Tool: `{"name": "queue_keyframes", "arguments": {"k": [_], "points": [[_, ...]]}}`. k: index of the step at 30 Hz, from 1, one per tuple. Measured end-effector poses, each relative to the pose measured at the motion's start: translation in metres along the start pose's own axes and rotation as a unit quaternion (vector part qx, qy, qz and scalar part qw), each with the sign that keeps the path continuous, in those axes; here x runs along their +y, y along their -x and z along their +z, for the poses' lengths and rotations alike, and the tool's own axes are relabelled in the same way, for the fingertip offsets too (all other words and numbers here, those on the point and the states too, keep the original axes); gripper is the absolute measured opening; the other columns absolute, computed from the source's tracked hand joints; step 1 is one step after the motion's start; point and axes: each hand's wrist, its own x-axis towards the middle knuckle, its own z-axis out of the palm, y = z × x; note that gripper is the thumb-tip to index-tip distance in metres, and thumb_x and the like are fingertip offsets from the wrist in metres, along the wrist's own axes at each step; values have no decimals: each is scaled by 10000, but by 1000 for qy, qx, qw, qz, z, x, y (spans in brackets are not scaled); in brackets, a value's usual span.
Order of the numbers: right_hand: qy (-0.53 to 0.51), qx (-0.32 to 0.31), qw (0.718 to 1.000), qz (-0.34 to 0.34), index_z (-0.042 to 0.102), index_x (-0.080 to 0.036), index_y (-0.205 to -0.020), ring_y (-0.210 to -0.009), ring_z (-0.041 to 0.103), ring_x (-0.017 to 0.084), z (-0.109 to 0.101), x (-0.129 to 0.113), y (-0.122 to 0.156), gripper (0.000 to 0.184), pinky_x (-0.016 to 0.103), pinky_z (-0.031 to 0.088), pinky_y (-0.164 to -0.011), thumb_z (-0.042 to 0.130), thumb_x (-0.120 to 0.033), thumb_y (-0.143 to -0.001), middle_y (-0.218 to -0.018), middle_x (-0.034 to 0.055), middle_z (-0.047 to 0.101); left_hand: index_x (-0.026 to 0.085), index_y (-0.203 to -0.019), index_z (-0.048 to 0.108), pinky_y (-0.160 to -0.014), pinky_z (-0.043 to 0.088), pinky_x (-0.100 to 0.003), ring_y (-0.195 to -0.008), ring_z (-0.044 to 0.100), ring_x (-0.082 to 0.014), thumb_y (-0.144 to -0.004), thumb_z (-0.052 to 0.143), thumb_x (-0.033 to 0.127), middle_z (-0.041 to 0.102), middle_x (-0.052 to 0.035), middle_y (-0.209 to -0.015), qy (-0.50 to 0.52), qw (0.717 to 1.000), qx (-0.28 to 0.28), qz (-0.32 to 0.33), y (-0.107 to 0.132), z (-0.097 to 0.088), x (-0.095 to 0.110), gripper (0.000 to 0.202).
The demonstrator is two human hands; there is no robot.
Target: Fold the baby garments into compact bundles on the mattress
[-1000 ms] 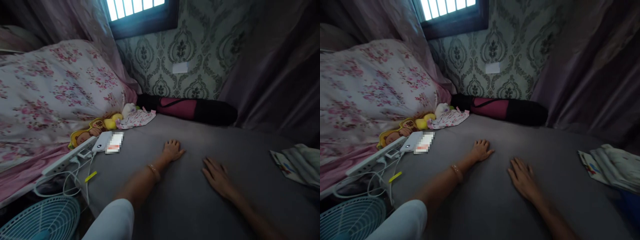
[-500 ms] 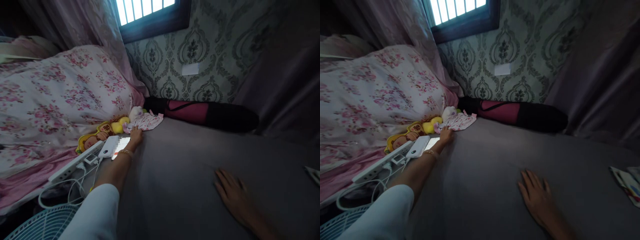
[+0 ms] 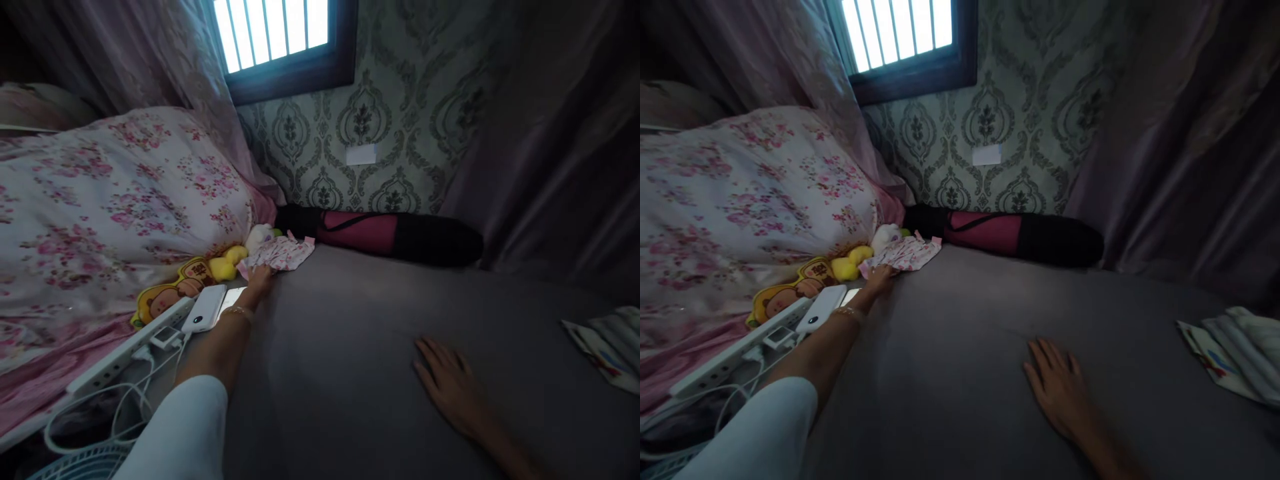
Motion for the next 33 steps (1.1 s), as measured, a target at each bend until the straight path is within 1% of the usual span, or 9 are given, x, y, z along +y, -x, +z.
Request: {"name": "queue_keyframes", "arguments": {"k": [8,13,17,20,22,24,27,30,33], "points": [[10,-11,1000,-2,475,-180,-1359,-1323,388,252,-5,-2,-2,589,524,242,-1092,207,-500,-943,-1430,107,450,151,-1005,599,-871,413,-346,-955,576,-230,-803,472,171,641,-94,-946,87,994,-60,17,24,24,93,239],[11,-14,1000,-1,462,-177,-1364,-1312,397,251,-8,-5,-3,580,525,247,-1082,207,-486,-945,-1422,115,457,177,-1134,536,-665,443,-244,-628,545,-130,-883,447,280,566,37,-638,179,975,-126,46,79,45,159,285],[3,-21,1000,0,454,-169,-1367,-1320,382,257,-12,-10,-2,573,536,227,-1088,210,-477,-950,-1431,116,444,174,-1012,556,-576,411,-199,-551,489,-89,-858,539,344,511,62,-593,420,885,-196,-38,122,46,198,230],[-15,-33,999,-2,436,-170,-1377,-1337,356,261,-17,-12,-1,557,548,214,-1090,232,-468,-953,-1446,122,423,172,-898,575,-541,412,-183,-534,494,-75,-817,606,383,529,50,-608,498,828,-238,-100,150,39,216,228],[-34,-46,998,-2,430,-159,-1381,-1345,343,278,-20,-11,-2,553,570,201,-1088,268,-462,-948,-1456,139,405,171,-865,583,-559,443,-191,-550,531,-79,-792,646,380,568,32,-645,536,788,-279,-119,168,32,223,230],[-73,-59,996,2,436,-151,-1373,-1349,338,291,-23,-10,-4,533,583,200,-1088,325,-433,-934,-1457,153,398,164,-849,598,-617,485,-214,-609,590,-100,-766,688,354,625,0,-709,592,721,-325,-155,185,25,226,226],[-174,-35,984,-15,459,-134,-1344,-1323,390,249,-29,-15,-6,488,491,269,-1101,401,-273,-880,-1419,160,444,152,-818,621,-680,518,-259,-700,649,-152,-819,623,436,679,-58,-761,639,639,-373,-210,205,16,226,284],[-276,22,958,-80,520,-162,-1276,-1257,468,187,-36,-33,-3,470,391,336,-1083,392,-150,-823,-1338,117,528,161,-790,611,-646,520,-274,-679,659,-171,-879,467,557,689,-72,-725,657,615,-366,-235,217,14,223,431],[-325,59,933,-142,554,-180,-1231,-1207,503,165,-43,-59,3,434,366,354,-1068,382,-137,-835,-1273,93,574,156,-796,598,-630,510,-268,-634,647,-162,-856,481,597,680,-53,-677,675,624,-324,-222,223,17,220,460]]}}
